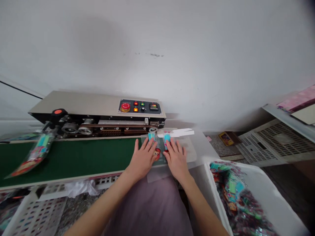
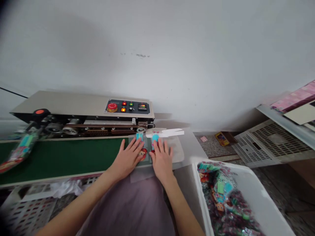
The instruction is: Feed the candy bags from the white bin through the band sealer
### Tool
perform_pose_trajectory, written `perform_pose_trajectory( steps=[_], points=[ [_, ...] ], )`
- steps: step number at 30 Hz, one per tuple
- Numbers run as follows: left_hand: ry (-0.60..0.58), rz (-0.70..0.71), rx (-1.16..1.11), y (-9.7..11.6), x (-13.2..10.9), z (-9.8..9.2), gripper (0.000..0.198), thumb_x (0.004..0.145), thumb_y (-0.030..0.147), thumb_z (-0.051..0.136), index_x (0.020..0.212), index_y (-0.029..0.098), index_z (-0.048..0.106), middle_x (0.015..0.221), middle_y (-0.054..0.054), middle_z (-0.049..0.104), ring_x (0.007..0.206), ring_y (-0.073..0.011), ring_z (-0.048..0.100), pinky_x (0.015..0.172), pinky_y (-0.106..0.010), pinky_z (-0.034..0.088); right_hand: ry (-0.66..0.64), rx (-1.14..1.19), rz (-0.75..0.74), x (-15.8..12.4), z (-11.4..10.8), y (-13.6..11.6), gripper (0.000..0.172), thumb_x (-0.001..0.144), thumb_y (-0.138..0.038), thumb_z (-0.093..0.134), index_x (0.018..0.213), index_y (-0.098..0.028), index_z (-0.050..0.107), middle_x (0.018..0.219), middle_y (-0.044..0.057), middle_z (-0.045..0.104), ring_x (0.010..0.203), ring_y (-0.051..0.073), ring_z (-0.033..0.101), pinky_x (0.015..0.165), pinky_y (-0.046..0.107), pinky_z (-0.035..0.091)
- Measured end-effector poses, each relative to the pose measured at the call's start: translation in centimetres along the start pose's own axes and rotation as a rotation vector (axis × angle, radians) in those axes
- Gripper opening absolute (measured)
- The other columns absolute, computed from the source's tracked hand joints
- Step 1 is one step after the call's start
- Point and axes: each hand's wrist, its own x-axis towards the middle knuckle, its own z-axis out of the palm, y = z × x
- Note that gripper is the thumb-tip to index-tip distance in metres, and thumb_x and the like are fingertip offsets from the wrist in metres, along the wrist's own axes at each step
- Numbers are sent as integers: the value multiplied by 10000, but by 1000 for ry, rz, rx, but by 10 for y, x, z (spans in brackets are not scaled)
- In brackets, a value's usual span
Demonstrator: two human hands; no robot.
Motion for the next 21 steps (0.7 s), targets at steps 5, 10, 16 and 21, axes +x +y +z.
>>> perform_pose_trajectory(
  steps=[5, 10, 16, 21],
  points=[
    [130, -106, 72, 3, -44, -18, 488, 1024, 322, 395, 1472, 153, 485, 1597, -169, 376, 1490, -351, 318, 1181, -675, 233, -10, -9, 26, 0, -1, -9, 544, 1041, -386, 362, 1554, -205, 367, 1630, 93, 320, 1471, 348, 310, 1152, 606, 261],
    [267, 197, 45, 37, -116, -13, 443, 978, 208, 458, 1411, 182, 544, 1587, -116, 416, 1494, -285, 324, 1230, -564, 236, 11, 5, -42, 2, 2, -25, 537, 1033, -395, 386, 1538, -212, 397, 1619, 95, 347, 1458, 356, 323, 1143, 612, 275],
    [290, 229, 9, 49, -144, 1, 445, 943, 215, 528, 1381, 148, 567, 1560, -139, 451, 1477, -313, 353, 1186, -524, 359, 7, 53, -59, 6, 5, -55, 544, 1018, -397, 429, 1531, -219, 407, 1615, 119, 353, 1462, 380, 312, 1137, 650, 258],
    [376, 175, -82, 46, -144, 1, 398, 949, 192, 511, 1337, 147, 587, 1530, -159, 481, 1459, -316, 385, 1130, -510, 449, -15, 176, -91, 14, 0, -98, 555, 1003, -456, 470, 1509, -233, 438, 1605, 117, 376, 1471, 376, 309, 1154, 643, 241]
  ],
)
